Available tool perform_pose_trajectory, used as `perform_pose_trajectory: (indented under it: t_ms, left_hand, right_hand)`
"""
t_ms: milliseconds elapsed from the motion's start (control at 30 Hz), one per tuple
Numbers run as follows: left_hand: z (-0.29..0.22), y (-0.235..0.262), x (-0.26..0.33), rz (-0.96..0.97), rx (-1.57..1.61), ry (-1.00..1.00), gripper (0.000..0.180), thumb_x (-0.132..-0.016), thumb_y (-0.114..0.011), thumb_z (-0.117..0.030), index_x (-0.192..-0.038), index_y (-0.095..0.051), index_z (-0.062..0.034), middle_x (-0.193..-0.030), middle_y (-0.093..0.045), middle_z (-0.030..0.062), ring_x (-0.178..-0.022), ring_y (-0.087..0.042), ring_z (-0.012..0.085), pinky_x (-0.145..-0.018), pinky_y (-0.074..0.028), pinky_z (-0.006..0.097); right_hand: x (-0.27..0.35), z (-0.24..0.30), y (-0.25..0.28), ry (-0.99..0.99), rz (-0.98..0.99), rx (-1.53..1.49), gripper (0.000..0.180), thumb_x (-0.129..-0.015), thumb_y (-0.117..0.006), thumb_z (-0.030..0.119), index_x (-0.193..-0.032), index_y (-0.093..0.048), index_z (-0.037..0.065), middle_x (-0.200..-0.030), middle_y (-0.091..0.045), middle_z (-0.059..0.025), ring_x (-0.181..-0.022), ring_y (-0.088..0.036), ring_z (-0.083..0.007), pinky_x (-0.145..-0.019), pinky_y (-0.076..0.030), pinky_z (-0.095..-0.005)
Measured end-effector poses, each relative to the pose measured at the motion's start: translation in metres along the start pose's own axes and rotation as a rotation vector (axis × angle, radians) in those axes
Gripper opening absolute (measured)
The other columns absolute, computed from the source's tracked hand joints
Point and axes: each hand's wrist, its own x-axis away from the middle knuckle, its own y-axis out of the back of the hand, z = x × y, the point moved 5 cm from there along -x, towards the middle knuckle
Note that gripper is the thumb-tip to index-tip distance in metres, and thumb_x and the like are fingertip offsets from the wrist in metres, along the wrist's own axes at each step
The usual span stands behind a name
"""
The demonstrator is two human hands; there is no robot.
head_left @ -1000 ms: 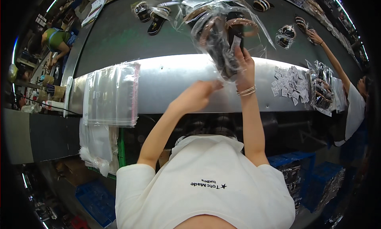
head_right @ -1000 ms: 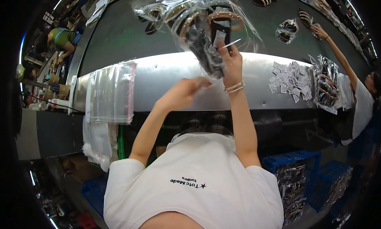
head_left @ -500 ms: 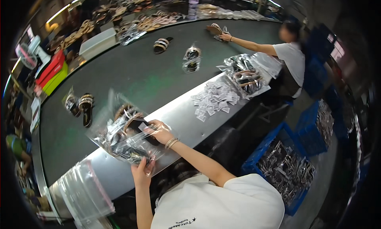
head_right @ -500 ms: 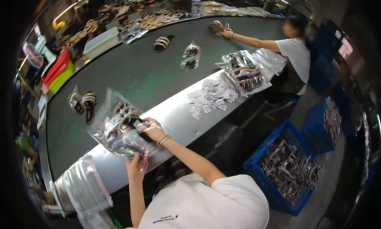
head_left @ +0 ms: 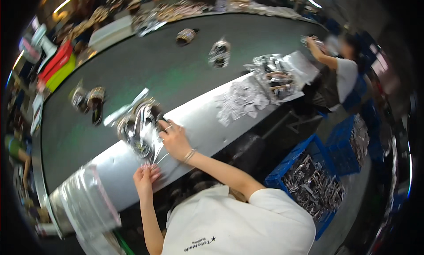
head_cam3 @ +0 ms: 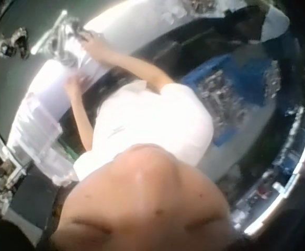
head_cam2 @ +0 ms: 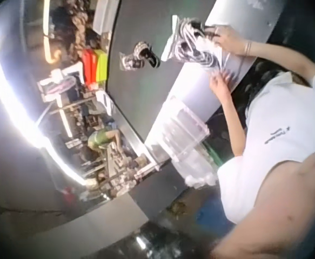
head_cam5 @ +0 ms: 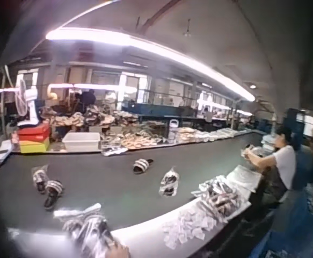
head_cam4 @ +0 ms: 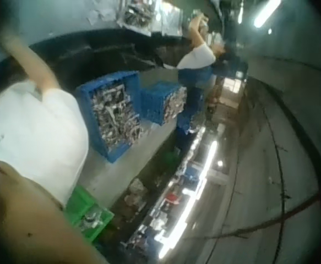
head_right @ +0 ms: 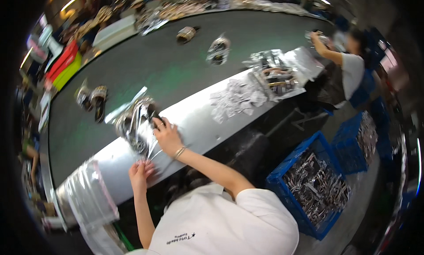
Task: The person places pairs of sandals into clear plastic bags on a metal workbench. They pick up the sandals, insert them into the bags, and seal the bags. The person occasionally moves the packaged sandals to a green crate or a pile on the table.
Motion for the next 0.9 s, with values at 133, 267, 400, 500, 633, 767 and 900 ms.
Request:
perform_pose_trajectory:
  t_ms: [133, 267, 400, 500, 633, 767, 900]
  left_hand:
    - [-0.008, 0.016, 0.027, -0.051, -0.117, 0.078, 0.032, -0.097, -0.043, -0.022, -0.099, -0.058, 0.0056, -0.086, -0.065, 0.0137, -0.071, -0.067, 0.0184, -0.058, -0.056, 0.026]
    - [-0.022, 0.014, 0.04, -0.025, -0.019, -0.055, 0.03, -0.097, -0.039, -0.018, -0.088, -0.059, 0.0029, -0.077, -0.062, 0.0074, -0.068, -0.064, 0.014, -0.061, -0.057, 0.029]
    - [-0.006, 0.021, 0.049, -0.071, -0.066, -0.133, 0.031, -0.096, -0.038, -0.015, -0.077, -0.056, 0.0015, -0.073, -0.06, 0.0059, -0.067, -0.063, 0.0138, -0.059, -0.056, 0.029]
    - [-0.001, 0.023, 0.057, -0.165, -0.064, -0.09, 0.029, -0.095, -0.042, -0.016, -0.093, -0.061, 0.006, -0.083, -0.065, 0.0114, -0.068, -0.065, 0.0157, -0.06, -0.056, 0.026]
    - [-0.002, 0.018, 0.06, -0.167, 0.058, -0.086, 0.029, -0.095, -0.042, -0.015, -0.094, -0.062, 0.0072, -0.083, -0.065, 0.0102, -0.069, -0.064, 0.0147, -0.064, -0.056, 0.027]
    - [0.006, 0.026, 0.06, -0.186, -0.02, -0.187, 0.028, -0.093, -0.042, -0.009, -0.092, -0.063, 0.0091, -0.079, -0.065, 0.0097, -0.071, -0.063, 0.0129, -0.063, -0.055, 0.026]
    - [0.017, 0.02, 0.071, -0.191, 0.055, -0.065, 0.028, -0.093, -0.042, -0.011, -0.093, -0.061, 0.0099, -0.081, -0.066, 0.015, -0.073, -0.066, 0.0185, -0.064, -0.056, 0.027]
  right_hand:
    - [0.026, 0.065, 0.02, 0.192, 0.249, -0.302, 0.023, -0.068, -0.072, 0.033, -0.078, -0.061, 0.016, -0.105, -0.054, -0.0018, -0.106, -0.043, -0.0238, -0.096, -0.023, -0.0491]
    - [0.037, 0.111, -0.001, 0.305, 0.354, -0.386, 0.024, -0.071, -0.068, 0.032, -0.077, -0.057, 0.012, -0.087, -0.051, -0.004, -0.088, -0.049, -0.0208, -0.081, -0.032, -0.0382]
    - [0.042, 0.111, 0.007, 0.4, 0.408, -0.536, 0.018, -0.073, -0.066, 0.026, -0.072, -0.058, 0.01, -0.078, -0.055, -0.0053, -0.079, -0.054, -0.0217, -0.075, -0.037, -0.036]
    - [0.037, 0.095, 0.034, 0.322, 0.455, -0.546, 0.021, -0.072, -0.071, 0.025, -0.073, -0.057, 0.01, -0.079, -0.055, -0.0032, -0.08, -0.054, -0.02, -0.077, -0.035, -0.0344]
    - [0.038, 0.097, 0.022, 0.284, 0.392, -0.479, 0.018, -0.073, -0.068, 0.024, -0.077, -0.058, 0.01, -0.079, -0.054, -0.0024, -0.08, -0.053, -0.0202, -0.077, -0.036, -0.0344]
    - [0.057, 0.116, 0.011, 0.476, 0.362, -0.386, 0.012, -0.076, -0.064, 0.018, -0.077, -0.057, 0.008, -0.078, -0.052, -0.0054, -0.08, -0.053, -0.0214, -0.078, -0.039, -0.0342]
    - [0.091, 0.098, 0.068, 0.526, 0.416, -0.357, 0.015, -0.076, -0.065, 0.016, -0.08, -0.055, 0.005, -0.08, -0.048, -0.0064, -0.08, -0.05, -0.0233, -0.077, -0.04, -0.0351]
